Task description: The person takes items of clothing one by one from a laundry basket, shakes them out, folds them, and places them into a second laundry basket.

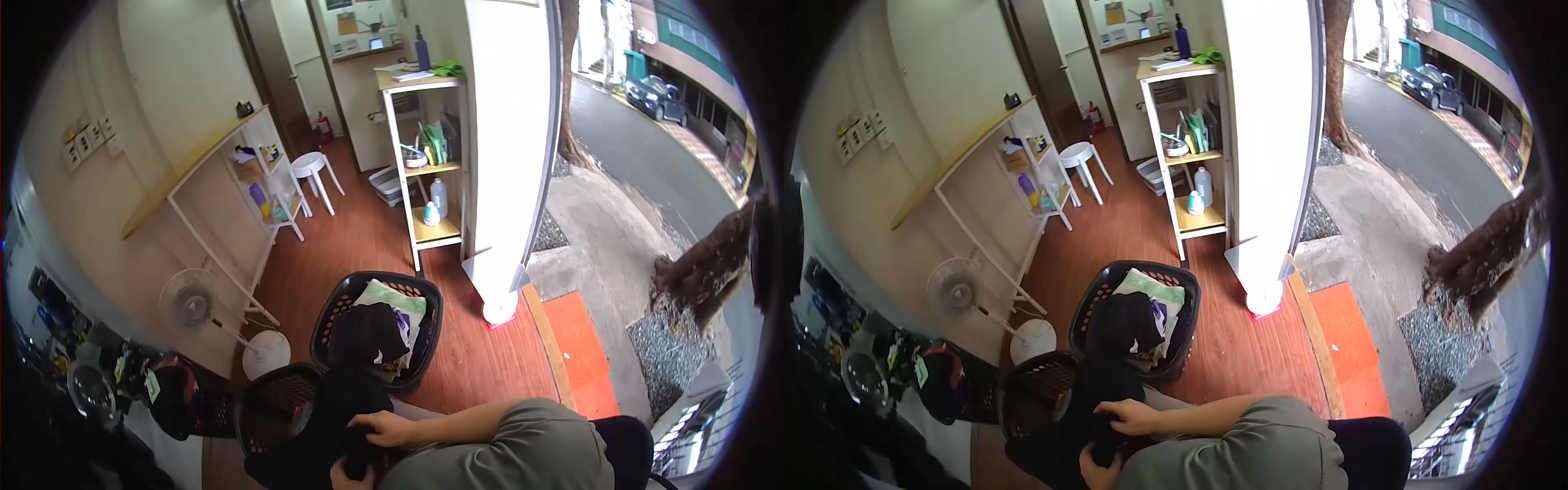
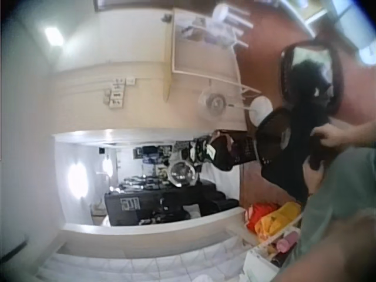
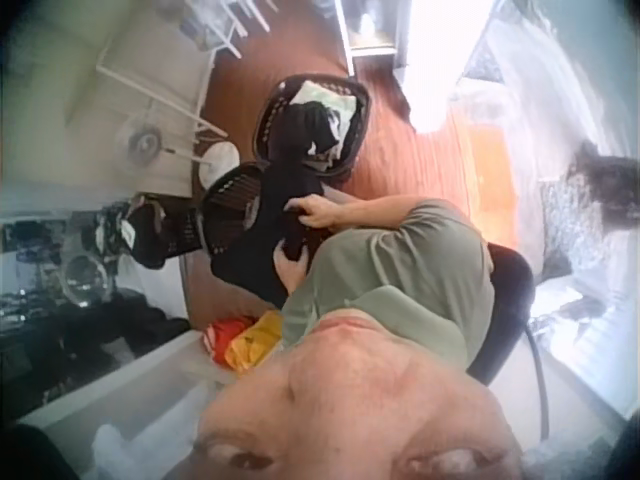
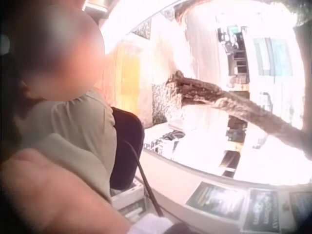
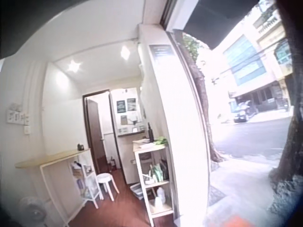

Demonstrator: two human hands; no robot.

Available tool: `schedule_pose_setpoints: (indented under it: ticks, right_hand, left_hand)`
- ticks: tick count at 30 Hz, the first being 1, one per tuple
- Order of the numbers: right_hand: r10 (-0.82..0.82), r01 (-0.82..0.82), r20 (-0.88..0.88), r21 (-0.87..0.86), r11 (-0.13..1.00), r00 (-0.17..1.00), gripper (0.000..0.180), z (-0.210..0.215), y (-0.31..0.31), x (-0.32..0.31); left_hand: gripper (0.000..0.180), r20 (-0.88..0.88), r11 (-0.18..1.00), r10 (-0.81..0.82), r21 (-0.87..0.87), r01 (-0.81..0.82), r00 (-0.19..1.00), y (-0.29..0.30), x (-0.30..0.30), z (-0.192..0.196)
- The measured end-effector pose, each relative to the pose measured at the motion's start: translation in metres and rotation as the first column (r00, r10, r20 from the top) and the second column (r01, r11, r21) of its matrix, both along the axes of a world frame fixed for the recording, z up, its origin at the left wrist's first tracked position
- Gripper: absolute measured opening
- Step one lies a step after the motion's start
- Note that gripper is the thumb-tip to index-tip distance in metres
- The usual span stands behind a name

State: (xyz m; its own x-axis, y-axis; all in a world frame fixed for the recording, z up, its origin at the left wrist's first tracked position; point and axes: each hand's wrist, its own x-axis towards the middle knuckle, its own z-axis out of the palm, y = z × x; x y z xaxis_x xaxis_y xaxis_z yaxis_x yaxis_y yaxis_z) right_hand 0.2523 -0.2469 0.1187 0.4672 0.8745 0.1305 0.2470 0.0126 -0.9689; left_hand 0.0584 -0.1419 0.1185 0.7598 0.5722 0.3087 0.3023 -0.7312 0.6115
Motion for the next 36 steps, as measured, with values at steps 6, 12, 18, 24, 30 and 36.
schedule_pose_setpoints:
  ticks: [6,12,18,24,30,36]
  right_hand:
    - [0.003,-0.029,0.156,0.167,0.985,0.988,0.030,0.018,0.016,0.022]
    - [-0.114,0.091,0.049,0.330,0.939,0.992,0.028,0.048,0.026,0.044]
    - [-0.230,0.147,0.171,0.398,0.906,0.958,0.026,0.113,-0.008,0.059]
    - [-0.087,0.049,0.059,0.477,0.878,0.994,0.020,0.160,-0.061,0.074]
    - [-0.193,0.227,-0.121,0.471,0.852,0.974,0.013,0.145,-0.047,0.091]
    - [-0.602,0.422,-0.164,-0.572,0.704,0.781,0.052,-0.020,-0.036,0.098]
  left_hand:
    - [0.030,-0.261,0.947,0.312,0.163,-0.277,0.914,0.076,-0.122,-0.090]
    - [0.019,0.181,0.718,0.620,0.262,-0.645,0.764,0.095,-0.165,-0.028]
    - [0.013,0.523,0.528,0.636,0.242,-0.814,0.568,0.104,-0.204,0.026]
    - [0.032,0.466,0.669,0.651,0.022,-0.743,0.599,0.129,-0.197,0.048]
    - [0.053,0.606,0.762,0.556,-0.098,-0.640,0.569,0.139,-0.173,0.081]
    - [0.073,0.007,0.783,0.620,0.051,-0.619,0.785,0.114,-0.111,0.000]
